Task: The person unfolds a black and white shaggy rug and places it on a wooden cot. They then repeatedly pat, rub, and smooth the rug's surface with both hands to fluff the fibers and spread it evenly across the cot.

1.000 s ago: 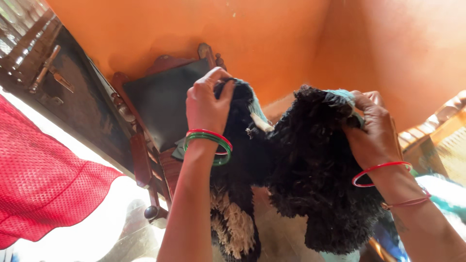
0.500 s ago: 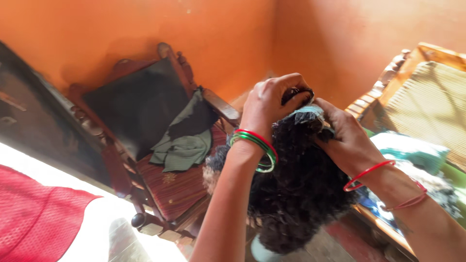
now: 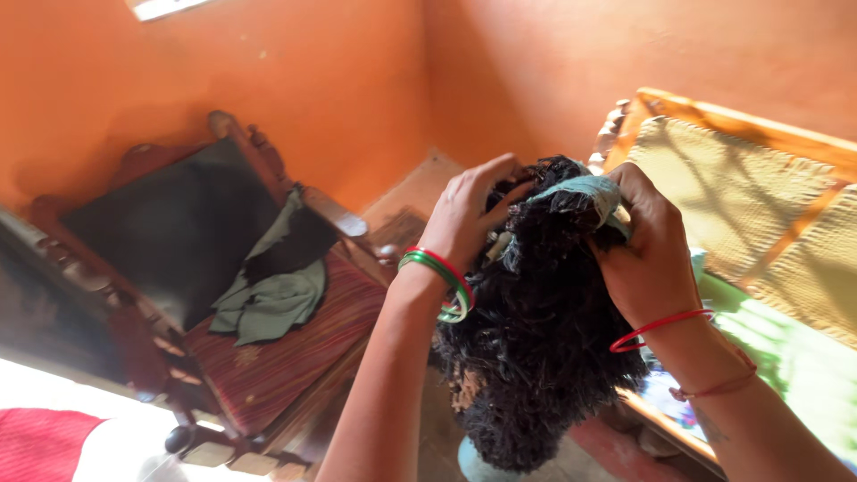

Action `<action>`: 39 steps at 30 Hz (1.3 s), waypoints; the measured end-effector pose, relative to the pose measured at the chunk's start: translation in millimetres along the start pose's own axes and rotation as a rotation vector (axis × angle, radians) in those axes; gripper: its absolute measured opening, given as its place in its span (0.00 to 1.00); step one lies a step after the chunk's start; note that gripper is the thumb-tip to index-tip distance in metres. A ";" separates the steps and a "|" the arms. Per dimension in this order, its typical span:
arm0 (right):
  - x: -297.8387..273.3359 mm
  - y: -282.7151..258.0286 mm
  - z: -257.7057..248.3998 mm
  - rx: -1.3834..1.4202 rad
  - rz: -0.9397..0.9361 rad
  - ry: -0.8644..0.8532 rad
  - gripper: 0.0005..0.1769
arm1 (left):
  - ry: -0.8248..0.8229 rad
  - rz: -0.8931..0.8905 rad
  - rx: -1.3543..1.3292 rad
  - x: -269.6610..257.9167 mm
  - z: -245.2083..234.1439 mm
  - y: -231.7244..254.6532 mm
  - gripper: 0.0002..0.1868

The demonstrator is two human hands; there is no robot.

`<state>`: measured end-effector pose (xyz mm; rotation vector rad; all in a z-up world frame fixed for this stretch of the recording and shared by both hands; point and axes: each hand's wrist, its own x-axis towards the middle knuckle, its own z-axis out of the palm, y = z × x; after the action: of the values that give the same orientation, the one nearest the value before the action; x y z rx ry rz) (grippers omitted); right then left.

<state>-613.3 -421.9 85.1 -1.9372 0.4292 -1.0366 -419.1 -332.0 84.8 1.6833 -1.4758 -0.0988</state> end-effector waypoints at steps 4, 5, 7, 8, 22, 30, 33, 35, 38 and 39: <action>-5.3 18.9 -39.4 -0.008 -0.041 0.076 0.12 | -0.009 0.074 0.029 -6.4 45.7 -7.7 0.23; -6.4 23.1 -49.8 -0.015 -0.048 0.098 0.12 | -0.069 0.058 0.029 -7.9 52.6 -6.5 0.27; -9.5 30.0 -69.7 -0.003 -0.008 0.128 0.13 | -0.183 0.034 0.031 -8.1 64.0 -1.5 0.37; -12.1 33.2 -79.3 0.005 0.013 0.140 0.14 | -0.183 0.020 0.069 -9.0 74.2 3.3 0.38; -13.0 70.0 -200.4 -0.029 -0.102 0.238 0.13 | -0.048 -0.101 0.101 9.3 209.6 51.5 0.15; 4.1 107.7 -235.3 -0.192 -0.119 0.262 0.13 | 0.096 -0.203 -0.163 64.8 241.3 63.3 0.32; 13.5 108.1 -252.7 -0.148 -0.025 0.212 0.13 | 0.159 -0.069 -0.149 96.4 255.9 72.2 0.35; 21.5 105.7 -259.7 -0.135 0.103 0.193 0.12 | 0.148 -0.022 -0.213 123.0 257.4 83.6 0.28; 35.4 105.4 -264.3 -0.458 0.070 0.195 0.16 | 0.009 -0.026 -0.353 154.0 249.9 102.8 0.27; 40.2 105.7 -267.1 -0.476 0.103 0.180 0.17 | -0.020 0.064 -0.363 161.6 246.7 106.2 0.33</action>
<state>-792.9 -649.5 90.8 -2.2102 0.9378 -1.1178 -593.8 -592.1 74.6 1.3448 -1.4271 -0.3292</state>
